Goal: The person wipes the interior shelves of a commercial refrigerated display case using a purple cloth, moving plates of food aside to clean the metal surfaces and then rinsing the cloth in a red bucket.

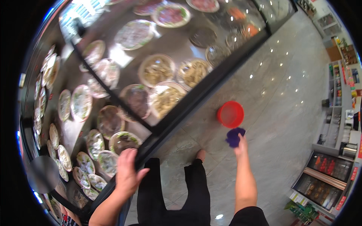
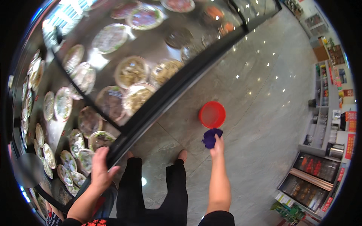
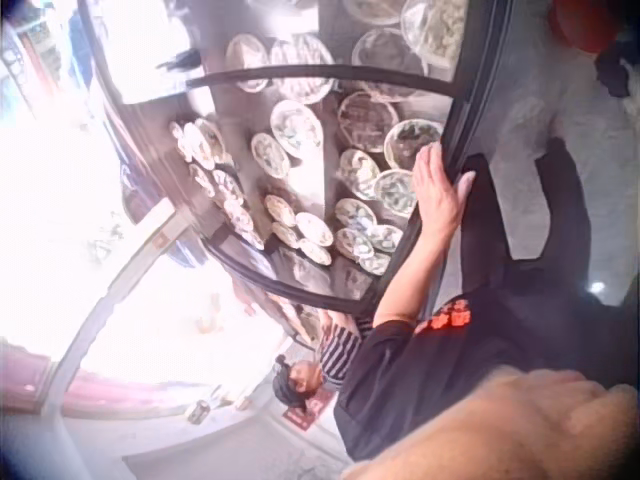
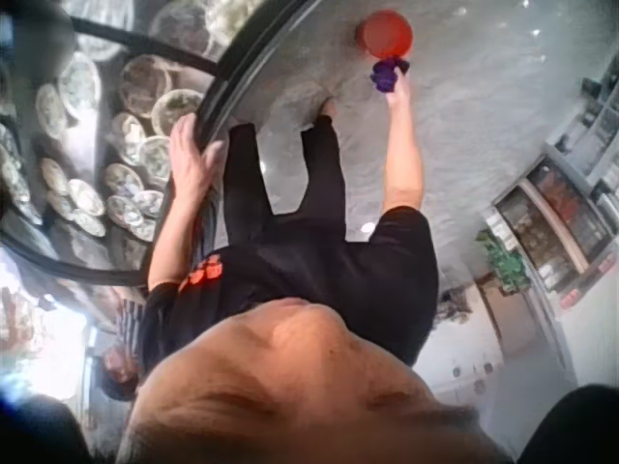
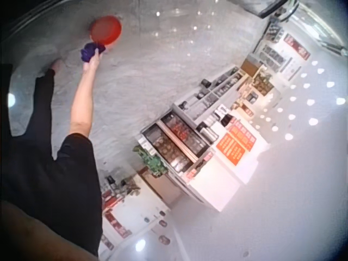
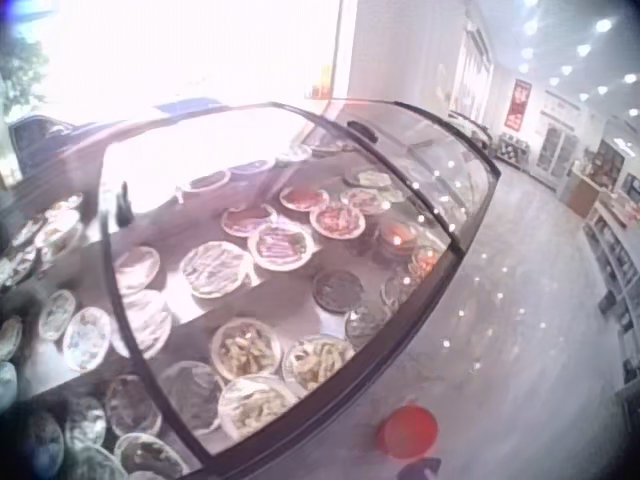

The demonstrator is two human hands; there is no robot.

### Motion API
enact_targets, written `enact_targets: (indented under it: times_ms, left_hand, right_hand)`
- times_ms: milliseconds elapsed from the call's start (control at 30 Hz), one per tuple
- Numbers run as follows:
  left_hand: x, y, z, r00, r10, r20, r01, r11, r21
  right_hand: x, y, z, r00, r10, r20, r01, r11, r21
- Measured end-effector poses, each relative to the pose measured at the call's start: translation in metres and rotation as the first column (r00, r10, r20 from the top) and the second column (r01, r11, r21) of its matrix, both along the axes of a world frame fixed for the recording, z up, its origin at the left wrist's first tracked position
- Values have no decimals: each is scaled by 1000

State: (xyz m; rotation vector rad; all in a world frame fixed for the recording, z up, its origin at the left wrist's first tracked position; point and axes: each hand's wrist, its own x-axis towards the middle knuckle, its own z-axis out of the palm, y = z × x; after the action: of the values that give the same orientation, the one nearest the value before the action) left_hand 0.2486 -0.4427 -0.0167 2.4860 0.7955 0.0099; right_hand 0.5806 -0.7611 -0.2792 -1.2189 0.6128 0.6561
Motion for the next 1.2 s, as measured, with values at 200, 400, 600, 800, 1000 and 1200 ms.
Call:
enact_targets:
  times_ms: [200, 400, 600, 800, 1000, 1200]
  left_hand:
    - [-25, -2, -36, 990, 92, -108, -87, 995, 48]
    - [-92, 5, -38, 968, 238, -76, -231, 969, 91]
    - [-130, 18, -12, 914, 331, -234, -245, 911, 332]
    - [-86, 14, -21, 968, 206, -145, -166, 954, 251]
    - [-75, 12, -37, 963, 268, 42, -270, 942, 200]
    - [-65, 34, -26, 974, 175, -145, -123, 942, 312]
  right_hand:
    - [122, -23, -238, 850, 420, 317, 118, 435, -893]
    - [148, 0, -328, 660, 751, 39, -303, 313, -900]
    - [114, -3, -369, 328, 925, -194, -304, -91, -948]
    - [71, -18, -369, 172, 958, -228, -150, -203, -968]
    - [-26, -32, -369, 135, 976, -172, -125, -155, -980]
    - [-156, -42, -351, 108, 975, -196, -128, -182, -975]
